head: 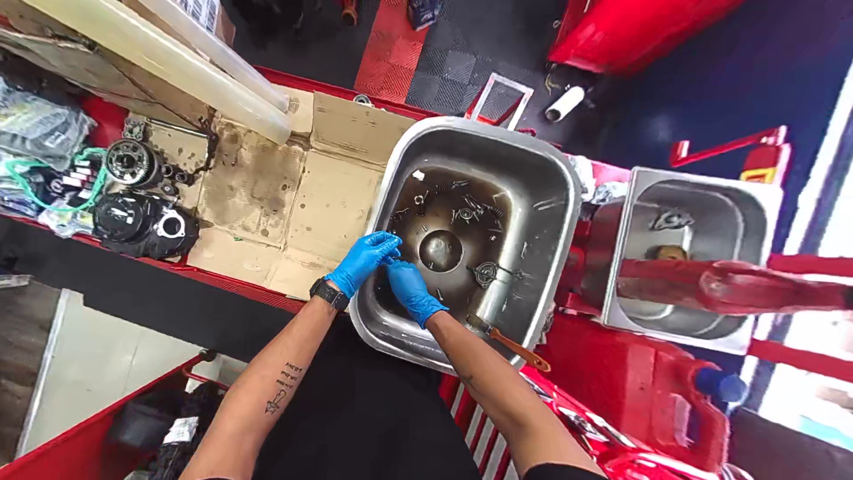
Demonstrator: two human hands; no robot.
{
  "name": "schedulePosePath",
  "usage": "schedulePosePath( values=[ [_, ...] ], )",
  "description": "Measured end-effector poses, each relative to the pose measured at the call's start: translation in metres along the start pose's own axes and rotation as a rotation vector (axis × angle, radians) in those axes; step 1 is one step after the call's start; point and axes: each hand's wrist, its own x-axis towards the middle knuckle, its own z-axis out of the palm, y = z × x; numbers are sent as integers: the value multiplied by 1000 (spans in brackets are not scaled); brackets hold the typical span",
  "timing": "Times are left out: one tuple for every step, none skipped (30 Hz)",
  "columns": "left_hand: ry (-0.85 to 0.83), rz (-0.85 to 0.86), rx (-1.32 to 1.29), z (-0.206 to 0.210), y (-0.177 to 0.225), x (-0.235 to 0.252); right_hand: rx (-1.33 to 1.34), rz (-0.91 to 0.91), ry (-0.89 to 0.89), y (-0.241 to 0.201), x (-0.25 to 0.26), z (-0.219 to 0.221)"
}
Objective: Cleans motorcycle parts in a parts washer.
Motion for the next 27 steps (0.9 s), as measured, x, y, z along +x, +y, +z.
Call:
schedulePosePath(
  values=[
    [-13, -10, -30, 0, -1, -1, 34, 68, 35, 3, -1, -2],
    [-36, -21, -60, 3, -3, 1, 59, 145, 47, 9, -5, -6],
    [-57, -26, -88, 7, -7, 3, 70, 204, 50, 16, -10, -9],
    [-67, -22, -114, 9, -11, 4, 75, 222, 65, 18, -14, -8],
    [-74, -16, -134, 8, -15, 5, 91, 210, 86, 18, -13, -7],
    [-79, -15, -158, 6, -17, 7, 111, 190, 117, 16, -10, -5],
    [-87, -20, -188, 5, -18, 8, 146, 179, 152, 18, -9, -8],
    [-99, -27, -213, 6, -19, 9, 196, 207, 182, 23, -11, -15],
    [-119, -36, -221, 6, -18, 11, 257, 279, 197, 30, -13, -27],
    [-134, -44, -223, 3, -15, 13, 317, 355, 220, 38, -16, -37],
    [-138, -45, -223, -2, -12, 15, 364, 414, 231, 45, -18, -45],
    [-133, -46, -220, -9, -9, 16, 394, 451, 231, 50, -20, -48],
    [-128, -37, -212, -16, -8, 18, 409, 472, 219, 53, -21, -47],
    [-128, -20, -200, -21, -7, 19, 408, 481, 201, 53, -21, -44],
    [-132, 4, -186, -25, -7, 20, 399, 485, 187, 51, -22, -41],
    [-135, 25, -174, -28, -7, 21, 380, 487, 180, 49, -21, -36],
    [-138, 41, -167, -30, -8, 20, 354, 483, 176, 47, -21, -31],
    [-138, 52, -157, -32, -9, 18, 326, 470, 171, 44, -19, -26],
    [-142, 61, -144, -34, -9, 17, 292, 453, 170, 40, -17, -21],
    [-148, 70, -126, -36, -10, 15, 254, 440, 171, 36, -13, -17],
    [-153, 80, -110, -37, -11, 14, 209, 430, 177, 31, -8, -13],
    [-157, 87, -100, -39, -12, 12, 156, 424, 186, 27, -3, -10],
    [-162, 94, -89, -40, -13, 11, 107, 422, 195, 23, 1, -8],
    [-169, 102, -78, -42, -14, 9, 69, 419, 198, 19, 4, -7],
    [-174, 114, -68, -45, -16, 8, 30, 415, 186, 14, 8, -6],
    [-180, 123, -59, -47, -17, 6, -2, 409, 168, 10, 10, -7],
    [-182, 128, -54, -51, -17, 5, -26, 398, 157, 4, 13, -7]
  ],
)
